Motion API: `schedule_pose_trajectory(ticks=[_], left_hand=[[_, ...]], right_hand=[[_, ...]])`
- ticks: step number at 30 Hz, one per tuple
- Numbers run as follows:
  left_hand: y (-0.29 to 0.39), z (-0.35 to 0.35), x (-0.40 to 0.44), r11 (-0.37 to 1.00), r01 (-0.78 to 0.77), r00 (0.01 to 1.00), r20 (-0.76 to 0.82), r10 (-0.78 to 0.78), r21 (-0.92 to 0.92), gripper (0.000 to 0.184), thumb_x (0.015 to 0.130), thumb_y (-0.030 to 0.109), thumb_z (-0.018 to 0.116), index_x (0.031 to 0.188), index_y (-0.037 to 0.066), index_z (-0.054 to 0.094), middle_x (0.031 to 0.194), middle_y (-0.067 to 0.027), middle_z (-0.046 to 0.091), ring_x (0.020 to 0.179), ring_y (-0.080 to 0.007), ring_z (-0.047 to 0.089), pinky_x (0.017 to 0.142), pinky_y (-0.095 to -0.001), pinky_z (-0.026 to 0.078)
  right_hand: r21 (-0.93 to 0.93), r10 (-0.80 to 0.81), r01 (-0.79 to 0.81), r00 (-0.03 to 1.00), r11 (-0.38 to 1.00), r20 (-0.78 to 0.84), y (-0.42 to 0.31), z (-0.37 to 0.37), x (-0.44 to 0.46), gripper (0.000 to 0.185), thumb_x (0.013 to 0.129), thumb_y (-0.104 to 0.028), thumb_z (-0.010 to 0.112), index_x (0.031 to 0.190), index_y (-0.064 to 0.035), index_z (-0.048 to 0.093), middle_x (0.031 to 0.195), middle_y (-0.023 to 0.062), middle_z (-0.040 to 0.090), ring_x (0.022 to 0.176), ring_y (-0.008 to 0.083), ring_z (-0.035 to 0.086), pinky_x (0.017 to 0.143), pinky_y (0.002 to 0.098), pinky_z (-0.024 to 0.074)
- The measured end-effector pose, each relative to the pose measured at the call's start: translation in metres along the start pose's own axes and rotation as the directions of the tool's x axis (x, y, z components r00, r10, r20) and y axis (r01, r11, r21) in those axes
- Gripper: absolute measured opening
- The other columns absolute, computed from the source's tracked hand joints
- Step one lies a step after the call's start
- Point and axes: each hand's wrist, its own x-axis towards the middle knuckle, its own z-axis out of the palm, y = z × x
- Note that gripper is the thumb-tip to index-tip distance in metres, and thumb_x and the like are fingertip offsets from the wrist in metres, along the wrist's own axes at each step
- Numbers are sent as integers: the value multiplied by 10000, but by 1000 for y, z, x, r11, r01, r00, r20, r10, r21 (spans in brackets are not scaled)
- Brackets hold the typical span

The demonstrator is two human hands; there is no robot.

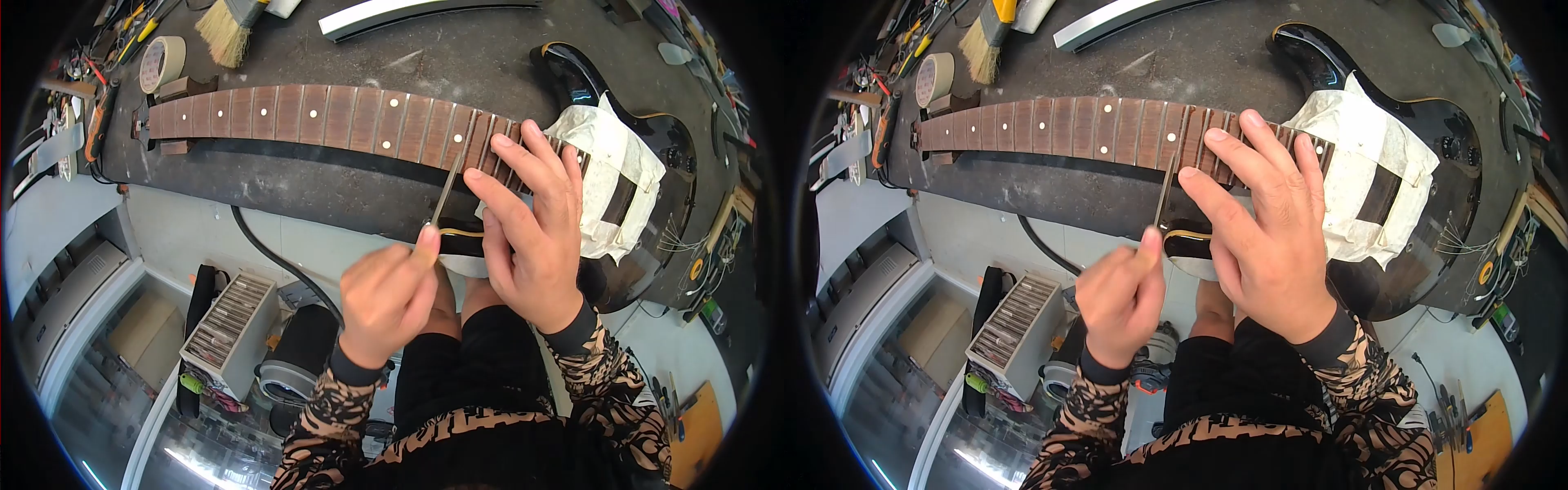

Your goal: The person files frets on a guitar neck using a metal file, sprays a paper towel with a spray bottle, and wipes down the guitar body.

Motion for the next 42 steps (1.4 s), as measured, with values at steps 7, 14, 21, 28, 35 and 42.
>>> schedule_pose_trajectory(ticks=[7, 14, 21, 28, 35, 42], left_hand=[[-11, 18, 47, 997, -19, 1000, -19, 18, -81, 575, 846, -111, 788, 1408, 9, 786, 759, -84, 560, 592, -270, 570, 557, -403, 475], [-1, 0, 1, 1000, 9, 1000, 13, -9, -1, 468, 886, -163, 776, 1333, -23, 795, 705, -81, 526, 557, -227, 500, 532, -363, 423], [-9, 10, 23, 1000, -18, 1000, 7, 18, -5, 576, 846, -109, 781, 1414, -14, 774, 778, -93, 580, 612, -270, 590, 571, -412, 486], [-9, 11, 23, 999, -22, 1000, -1, 22, -30, 574, 847, -95, 790, 1414, -10, 776, 766, -83, 548, 615, -271, 584, 568, -411, 475], [-2, -2, -7, 1000, 20, 999, 35, -21, 16, 566, 851, -98, 776, 1407, 3, 780, 784, -82, 569, 628, -276, 597, 585, -410, 493], [-5, 12, 30, 1000, 7, 1000, 12, -7, 5, 562, 845, -109, 776, 1395, 6, 789, 783, -81, 583, 625, -278, 602, 595, -407, 504]], right_hand=[[1, 24, -24, 1000, 1000, 20, -5, -3, 2, 608, 875, 80, 719, 1422, -180, 774, 1620, 128, 613, 1608, 432, 511, 1334, 687, 283], [-5, 9, -9, 1000, 1000, -3, -1, -1, 1, 667, 820, 62, 726, 1434, -197, 766, 1615, 113, 626, 1603, 420, 521, 1329, 683, 299], [-21, 15, -15, 1000, 1000, 0, -3, -1, 1, 679, 817, 74, 728, 1438, -198, 762, 1611, 111, 629, 1602, 417, 523, 1330, 681, 298], [-11, 25, -25, 999, 1000, 22, -5, -3, 2, 603, 882, 83, 713, 1421, -182, 773, 1617, 120, 614, 1613, 426, 507, 1336, 686, 283], [-10, 14, -14, 1000, 1000, 3, -2, 0, 0, 673, 819, 77, 727, 1434, -193, 765, 1620, 107, 620, 1608, 413, 514, 1332, 682, 293], [-3, 31, -31, 999, 1000, 31, -5, -4, 2, 579, 908, 91, 709, 1419, -173, 772, 1621, 128, 605, 1619, 437, 498, 1340, 686, 273]])
